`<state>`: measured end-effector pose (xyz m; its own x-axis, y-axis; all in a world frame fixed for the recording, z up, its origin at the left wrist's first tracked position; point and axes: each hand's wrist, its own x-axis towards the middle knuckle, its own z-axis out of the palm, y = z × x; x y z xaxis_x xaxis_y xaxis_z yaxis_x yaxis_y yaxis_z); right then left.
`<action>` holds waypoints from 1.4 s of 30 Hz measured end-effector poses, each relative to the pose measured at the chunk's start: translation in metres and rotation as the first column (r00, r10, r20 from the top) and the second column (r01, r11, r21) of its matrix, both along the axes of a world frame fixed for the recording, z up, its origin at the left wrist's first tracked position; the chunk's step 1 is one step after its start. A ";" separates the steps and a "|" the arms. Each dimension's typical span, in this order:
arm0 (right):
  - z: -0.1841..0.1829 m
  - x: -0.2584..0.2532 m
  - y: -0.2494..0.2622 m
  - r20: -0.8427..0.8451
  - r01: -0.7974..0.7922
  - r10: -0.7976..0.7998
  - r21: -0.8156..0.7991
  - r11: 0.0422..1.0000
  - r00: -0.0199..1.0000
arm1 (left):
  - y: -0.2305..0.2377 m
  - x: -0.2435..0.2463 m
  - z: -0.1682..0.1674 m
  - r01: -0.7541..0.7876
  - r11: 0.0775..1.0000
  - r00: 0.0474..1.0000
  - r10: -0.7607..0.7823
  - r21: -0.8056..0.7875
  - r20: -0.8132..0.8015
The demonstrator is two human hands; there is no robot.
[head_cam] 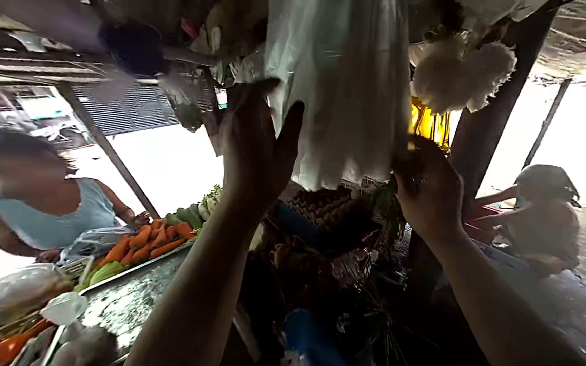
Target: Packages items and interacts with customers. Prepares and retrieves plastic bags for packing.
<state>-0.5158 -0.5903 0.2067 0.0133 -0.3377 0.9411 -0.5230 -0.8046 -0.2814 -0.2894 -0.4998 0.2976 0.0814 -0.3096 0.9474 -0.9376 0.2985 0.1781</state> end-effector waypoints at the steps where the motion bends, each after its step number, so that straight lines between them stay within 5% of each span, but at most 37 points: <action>1: -0.001 0.001 0.005 0.010 0.028 -0.028 -0.064 0.998 1.000 | -0.002 0.005 0.000 0.042 0.997 0.999 -0.042 0.058 -0.015; 5: 0.007 0.018 0.033 0.047 -0.020 0.046 -0.436 0.900 0.998 | -0.001 0.015 0.000 0.131 0.986 0.991 -0.128 0.101 -0.031; 9: 0.028 0.051 0.048 -0.134 -0.272 0.237 -0.514 0.814 0.962 | 0.003 0.027 0.003 0.179 0.977 0.984 -0.176 0.116 -0.034; 13: 0.046 0.080 0.050 -0.236 -0.404 0.332 -0.435 0.805 0.913 | 0.011 0.033 0.004 0.198 0.965 0.980 -0.193 0.175 -0.043; 18: 0.062 0.100 0.064 -0.157 -0.281 0.263 -0.110 0.953 0.952 | 0.015 0.037 0.003 0.267 0.954 0.962 -0.256 0.139 -0.094; 24: 0.073 0.105 0.049 -0.002 -0.426 0.427 0.042 0.904 0.904 | 0.017 0.034 0.004 0.252 0.964 0.966 -0.247 0.085 -0.071; 27: 0.064 0.098 0.048 0.059 -0.382 0.406 -0.239 0.893 0.912 | 0.015 0.040 0.002 0.324 0.946 0.946 -0.324 0.007 0.011; 29: 0.063 0.090 0.058 -0.035 -0.282 0.304 -0.488 0.826 0.952 | 0.015 0.041 0.001 0.353 0.935 0.934 -0.354 0.023 0.047; 31: 0.066 0.091 0.068 -0.147 -0.232 0.180 -0.546 0.805 0.973 | 0.013 0.042 0.001 0.367 0.929 0.929 -0.368 0.045 0.032; 35: 0.065 0.102 0.063 -0.258 0.015 -0.057 -0.164 0.986 0.965 | 0.010 0.042 0.000 0.392 0.917 0.919 -0.387 0.072 -0.069; 37: 0.065 0.099 0.056 -0.224 -0.062 0.052 -0.038 0.997 0.973 | 0.008 0.043 -0.001 0.415 0.906 0.906 -0.403 0.082 -0.127; 42: 0.066 0.094 0.041 -0.069 -0.368 0.364 -0.054 0.928 0.929 | 0.007 0.043 -0.005 0.541 0.829 0.834 -0.508 0.140 -0.216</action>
